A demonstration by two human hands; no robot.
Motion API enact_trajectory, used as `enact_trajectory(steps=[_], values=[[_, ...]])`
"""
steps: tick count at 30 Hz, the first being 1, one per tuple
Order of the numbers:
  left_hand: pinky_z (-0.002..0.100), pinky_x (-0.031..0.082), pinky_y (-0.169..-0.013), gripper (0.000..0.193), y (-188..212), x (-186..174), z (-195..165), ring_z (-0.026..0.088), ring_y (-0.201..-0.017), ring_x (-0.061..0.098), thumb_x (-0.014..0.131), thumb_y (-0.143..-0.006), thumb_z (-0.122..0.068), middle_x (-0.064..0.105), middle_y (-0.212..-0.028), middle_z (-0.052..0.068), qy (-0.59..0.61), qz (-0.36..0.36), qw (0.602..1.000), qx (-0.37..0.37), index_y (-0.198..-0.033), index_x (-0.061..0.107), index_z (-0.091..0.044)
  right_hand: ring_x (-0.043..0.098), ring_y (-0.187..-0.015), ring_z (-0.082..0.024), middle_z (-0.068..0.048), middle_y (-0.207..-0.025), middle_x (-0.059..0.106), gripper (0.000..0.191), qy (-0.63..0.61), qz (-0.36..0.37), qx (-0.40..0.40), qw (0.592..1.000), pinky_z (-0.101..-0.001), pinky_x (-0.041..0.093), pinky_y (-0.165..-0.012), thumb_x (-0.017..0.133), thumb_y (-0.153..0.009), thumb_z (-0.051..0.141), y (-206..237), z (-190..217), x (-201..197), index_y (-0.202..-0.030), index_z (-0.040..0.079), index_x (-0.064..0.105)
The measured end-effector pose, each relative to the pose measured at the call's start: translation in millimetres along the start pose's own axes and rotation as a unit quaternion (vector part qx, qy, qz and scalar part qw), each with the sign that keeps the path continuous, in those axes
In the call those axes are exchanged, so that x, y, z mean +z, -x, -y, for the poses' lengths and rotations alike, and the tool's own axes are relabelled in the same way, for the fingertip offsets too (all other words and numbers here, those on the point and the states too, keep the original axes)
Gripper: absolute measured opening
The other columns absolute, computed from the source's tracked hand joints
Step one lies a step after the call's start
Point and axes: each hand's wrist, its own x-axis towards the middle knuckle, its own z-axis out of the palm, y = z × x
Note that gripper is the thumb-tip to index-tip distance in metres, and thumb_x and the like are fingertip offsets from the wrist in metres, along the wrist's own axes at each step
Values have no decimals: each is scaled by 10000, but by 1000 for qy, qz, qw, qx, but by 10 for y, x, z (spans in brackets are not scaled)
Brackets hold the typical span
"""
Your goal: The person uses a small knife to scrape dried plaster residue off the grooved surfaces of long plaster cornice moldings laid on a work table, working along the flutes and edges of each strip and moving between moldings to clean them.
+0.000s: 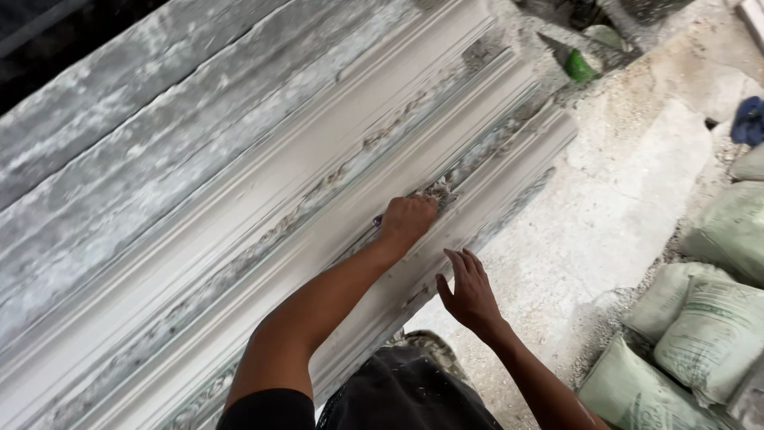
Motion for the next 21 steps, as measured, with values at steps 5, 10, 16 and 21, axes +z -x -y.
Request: enact_trajectory(steps=[5, 10, 16, 21], values=[[431, 575, -579, 77, -42, -108, 72, 279, -700, 750, 626, -866, -117, 746, -789, 132, 27, 113, 993, -8, -862, 702, -105, 425, -1388, -384, -207, -1455, 501, 480, -66, 45, 81, 994, -491, 393, -1110, 614, -984, 238, -229, -459, -448, -1421, 67, 510], [421, 574, -513, 88, -182, -61, 71, 292, -660, 748, 607, -894, -101, 721, -815, 162, -33, 149, 988, 18, -965, 656, -85, 533, -1314, -345, -155, -1373, 601, 382, -114, -9, 83, 990, -439, 455, -1079, 629, -960, 209, -444, -962, -684, -1318, 75, 614], [408, 567, -500, 87, -1446, 373, -375, 268, -645, 746, 611, -907, -111, 727, -811, 144, -54, 109, 993, -7, -972, 666, -94, 581, -1265, -347, -152, -1331, 630, 332, -142, -21, 40, 989, -432, 482, -1042, 631, -965, 194, -977, -1785, -1105, -1271, 67, 649], [433, 558, -498, 92, -2769, 736, -830, 248, -673, 746, 628, -883, -142, 751, -790, 94, -53, 75, 994, -51, -888, 720, -136, 604, -1239, -345, -147, -1321, 648, 315, -140, 4, 19, 990, -432, 501, -999, 628, -965, 176, -1412, -2509, -1641, -1260, 70, 661]])
